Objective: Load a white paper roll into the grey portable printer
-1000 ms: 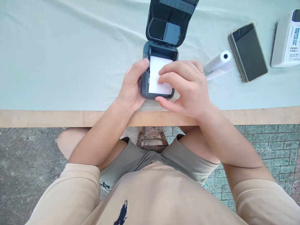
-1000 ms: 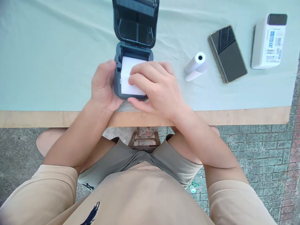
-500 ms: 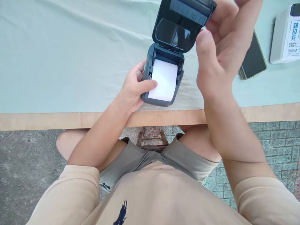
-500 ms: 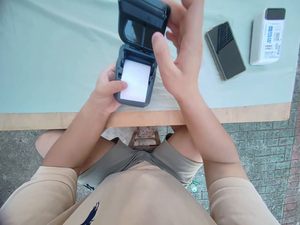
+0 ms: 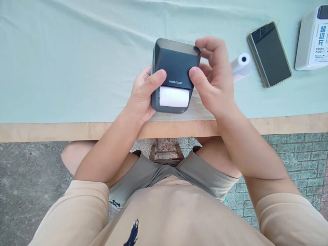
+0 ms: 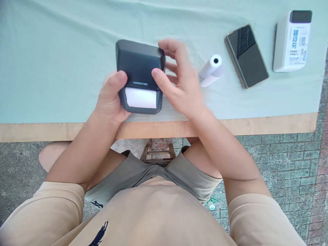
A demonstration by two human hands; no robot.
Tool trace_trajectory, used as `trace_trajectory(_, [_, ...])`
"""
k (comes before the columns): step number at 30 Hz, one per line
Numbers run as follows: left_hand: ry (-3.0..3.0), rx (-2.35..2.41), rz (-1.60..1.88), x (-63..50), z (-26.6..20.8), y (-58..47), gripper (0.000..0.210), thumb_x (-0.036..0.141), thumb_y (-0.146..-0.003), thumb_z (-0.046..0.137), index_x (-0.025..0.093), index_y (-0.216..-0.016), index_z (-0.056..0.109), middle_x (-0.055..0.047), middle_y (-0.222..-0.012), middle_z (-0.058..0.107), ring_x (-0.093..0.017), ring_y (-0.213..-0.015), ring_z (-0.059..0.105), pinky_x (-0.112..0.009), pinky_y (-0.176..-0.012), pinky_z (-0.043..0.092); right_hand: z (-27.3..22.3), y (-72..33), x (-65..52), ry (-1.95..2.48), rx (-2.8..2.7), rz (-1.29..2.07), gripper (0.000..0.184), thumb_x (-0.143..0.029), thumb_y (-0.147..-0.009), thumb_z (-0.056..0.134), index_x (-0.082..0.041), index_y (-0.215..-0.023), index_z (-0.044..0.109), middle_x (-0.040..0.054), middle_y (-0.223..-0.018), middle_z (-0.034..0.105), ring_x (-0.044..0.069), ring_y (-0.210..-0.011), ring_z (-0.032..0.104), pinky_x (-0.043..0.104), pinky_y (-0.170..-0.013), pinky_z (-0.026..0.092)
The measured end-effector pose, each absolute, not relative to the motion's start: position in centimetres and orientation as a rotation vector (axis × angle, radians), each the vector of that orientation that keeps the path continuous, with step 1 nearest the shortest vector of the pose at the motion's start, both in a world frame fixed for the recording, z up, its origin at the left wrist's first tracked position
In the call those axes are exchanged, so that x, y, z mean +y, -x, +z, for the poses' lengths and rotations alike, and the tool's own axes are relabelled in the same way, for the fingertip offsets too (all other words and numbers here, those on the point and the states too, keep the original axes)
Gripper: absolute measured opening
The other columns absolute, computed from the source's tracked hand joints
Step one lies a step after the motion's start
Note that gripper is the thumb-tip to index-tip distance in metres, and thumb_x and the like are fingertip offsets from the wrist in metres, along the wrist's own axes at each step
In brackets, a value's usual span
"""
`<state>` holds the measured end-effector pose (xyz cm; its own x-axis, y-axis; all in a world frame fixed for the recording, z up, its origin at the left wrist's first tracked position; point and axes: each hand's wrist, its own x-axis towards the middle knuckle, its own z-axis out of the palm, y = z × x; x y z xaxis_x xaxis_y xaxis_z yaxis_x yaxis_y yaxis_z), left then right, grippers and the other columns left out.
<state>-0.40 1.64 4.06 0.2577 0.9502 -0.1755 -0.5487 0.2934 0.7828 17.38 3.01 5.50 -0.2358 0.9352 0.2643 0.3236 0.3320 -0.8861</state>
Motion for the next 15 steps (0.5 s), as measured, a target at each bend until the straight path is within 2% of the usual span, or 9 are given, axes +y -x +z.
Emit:
trace_trajectory(4, [-0.670,0.766,1.127,1.6,4.4,0.3,0.018,0.037,-0.086,0.066,0.020,-0.091,0.068,-0.005,-0.085,0.072,-0.027,-0.111,0.071,-0.034,-0.085,0.063,4.6,-17.6,3.5,1.150,-1.722,1.148,0.056,-0.061,-0.083,0.063,-0.037,-0.128,0.040,0.0021,-0.122,0.060,0.020,-0.107,0.065,0.032,-0.076,0.060])
trace_trajectory(9, [-0.615,0.873,1.101,1.7,4.2,0.3,0.018,0.038,-0.086,0.066,0.021,-0.089,0.067,-0.005,-0.084,0.071,-0.029,-0.113,0.070,-0.036,-0.084,0.063,4.3,-17.8,3.9,1.145,-1.692,1.142,0.062,-0.063,-0.077,0.069,-0.037,-0.125,0.042,0.0023,-0.136,0.052,0.020,-0.109,0.064,0.033,-0.076,0.061])
trace_trajectory(13, [-0.597,0.908,1.090,2.0,4.2,0.2,0.042,0.059,-0.093,0.049,0.021,-0.087,0.068,-0.006,-0.084,0.072,-0.029,-0.118,0.067,-0.038,-0.087,0.063,4.5,-17.7,3.8,1.196,-1.699,1.140,0.062,-0.068,-0.080,0.064,-0.036,-0.128,0.041,0.0032,-0.127,0.058,0.021,-0.109,0.064,0.031,-0.076,0.060])
trace_trajectory(15, [-0.611,0.895,1.102,2.1,4.2,0.2,0.049,0.062,-0.095,0.042,0.021,-0.088,0.069,-0.007,-0.085,0.074,-0.028,-0.120,0.066,-0.038,-0.092,0.061,4.5,-17.6,3.7,1.188,-1.711,1.136,0.062,-0.070,-0.082,0.061,-0.036,-0.130,0.041,0.0031,-0.123,0.060,0.021,-0.111,0.064,0.031,-0.077,0.060])
